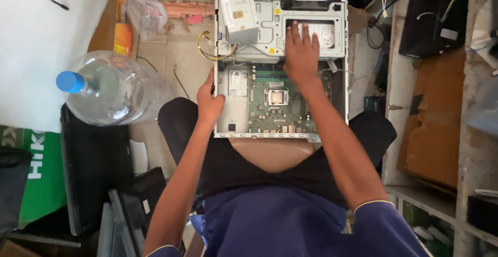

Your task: The person works on an open desktop computer case resting on their lap, removing the hard drive and power supply, then reconnecting internal cables to the motherboard.

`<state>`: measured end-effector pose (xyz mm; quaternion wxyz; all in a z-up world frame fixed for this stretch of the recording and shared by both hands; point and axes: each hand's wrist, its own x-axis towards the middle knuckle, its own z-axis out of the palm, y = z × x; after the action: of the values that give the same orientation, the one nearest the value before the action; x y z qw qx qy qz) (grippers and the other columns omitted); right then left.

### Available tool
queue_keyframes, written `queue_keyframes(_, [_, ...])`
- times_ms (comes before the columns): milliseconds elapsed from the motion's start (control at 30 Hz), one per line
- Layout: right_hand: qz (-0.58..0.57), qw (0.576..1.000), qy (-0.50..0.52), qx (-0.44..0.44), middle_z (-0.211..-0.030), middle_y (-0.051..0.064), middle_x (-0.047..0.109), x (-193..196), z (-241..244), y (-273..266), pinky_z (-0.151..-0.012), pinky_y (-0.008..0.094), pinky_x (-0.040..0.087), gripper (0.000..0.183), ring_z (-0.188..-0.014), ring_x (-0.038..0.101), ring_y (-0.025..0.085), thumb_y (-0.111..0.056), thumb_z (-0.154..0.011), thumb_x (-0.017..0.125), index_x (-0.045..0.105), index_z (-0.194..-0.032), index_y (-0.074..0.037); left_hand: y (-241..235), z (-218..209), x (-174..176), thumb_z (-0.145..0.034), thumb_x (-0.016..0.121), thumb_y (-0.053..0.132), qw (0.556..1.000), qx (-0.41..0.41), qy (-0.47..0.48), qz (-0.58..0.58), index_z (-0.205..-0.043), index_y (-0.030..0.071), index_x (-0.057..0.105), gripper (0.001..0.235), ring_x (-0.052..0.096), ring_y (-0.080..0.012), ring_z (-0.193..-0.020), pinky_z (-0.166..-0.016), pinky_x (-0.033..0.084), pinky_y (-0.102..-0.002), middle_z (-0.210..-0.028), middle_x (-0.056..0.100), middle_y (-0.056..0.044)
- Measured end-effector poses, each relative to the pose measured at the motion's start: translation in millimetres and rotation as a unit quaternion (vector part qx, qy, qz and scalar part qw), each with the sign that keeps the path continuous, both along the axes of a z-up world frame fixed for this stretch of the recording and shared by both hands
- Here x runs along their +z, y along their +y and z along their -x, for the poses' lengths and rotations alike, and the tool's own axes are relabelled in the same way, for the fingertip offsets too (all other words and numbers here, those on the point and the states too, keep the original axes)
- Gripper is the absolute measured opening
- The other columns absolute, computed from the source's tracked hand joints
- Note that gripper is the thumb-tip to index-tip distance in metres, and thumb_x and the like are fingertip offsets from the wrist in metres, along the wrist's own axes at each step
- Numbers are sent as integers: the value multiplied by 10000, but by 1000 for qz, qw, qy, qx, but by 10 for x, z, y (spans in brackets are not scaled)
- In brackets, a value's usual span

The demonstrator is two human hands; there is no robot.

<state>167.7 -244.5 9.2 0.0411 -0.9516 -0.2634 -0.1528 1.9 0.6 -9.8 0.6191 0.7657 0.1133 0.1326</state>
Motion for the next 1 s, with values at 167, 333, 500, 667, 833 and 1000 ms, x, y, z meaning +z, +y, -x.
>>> queue_keyframes(167, [-44,999,28,5,-1553,237,472,33,28,15,-1151,545,347,840,-1441,438,391,2,-629,762,530,-1435,59,-14,-18,82,-699,463,-122,998,13,43,-54,-1544,36,467,859,647,-275,-1289,-1091,451,-290,-1334,678,-232])
queue_keyframes(333, [-45,999,23,6,-1548,235,493,-25,40,-3,-1153,513,364,820,-1445,456,371,25,-638,739,538,-1432,63,-11,-20,73,-689,421,-116,1000,-2,19,18,-1538,18,454,860,669,-295,-1253,-1064,460,-287,-1350,682,-213])
queue_keyframes(500, [-47,999,-4,11,-1542,232,515,-55,16,-1,-1150,505,372,756,-1443,478,361,30,-678,725,549,-1412,53,23,-79,41,-689,446,-119,999,3,22,-28,-1543,11,435,864,585,-311,-1377,-1137,412,-309,-1440,619,-219])
queue_keyframes(667, [-30,999,-3,22,-1528,257,514,-34,-4,-19,-1138,517,387,776,-1417,490,381,25,-661,725,552,-1415,76,46,-46,-17,-664,408,-134,999,-30,9,-27,-1579,14,369,928,411,-338,-1517,-1232,273,-336,-1568,498,-234])
queue_keyframes(833, [-31,998,37,39,-1486,289,513,96,-28,-40,-1100,544,417,778,-1368,510,424,18,-620,728,558,-1375,93,31,-41,20,-670,396,-134,999,-31,25,-35,-1589,21,349,933,409,-332,-1516,-1227,279,-329,-1574,489,-231])
queue_keyframes(1000, [-23,998,8,50,-1516,270,517,133,-3,-43,-1126,524,424,726,-1398,508,415,59,-675,699,559,-1387,75,31,-47,49,-676,403,-139,998,-33,12,-51,-1585,3,343,923,392,-337,-1519,-1233,268,-334,-1588,463,-249])
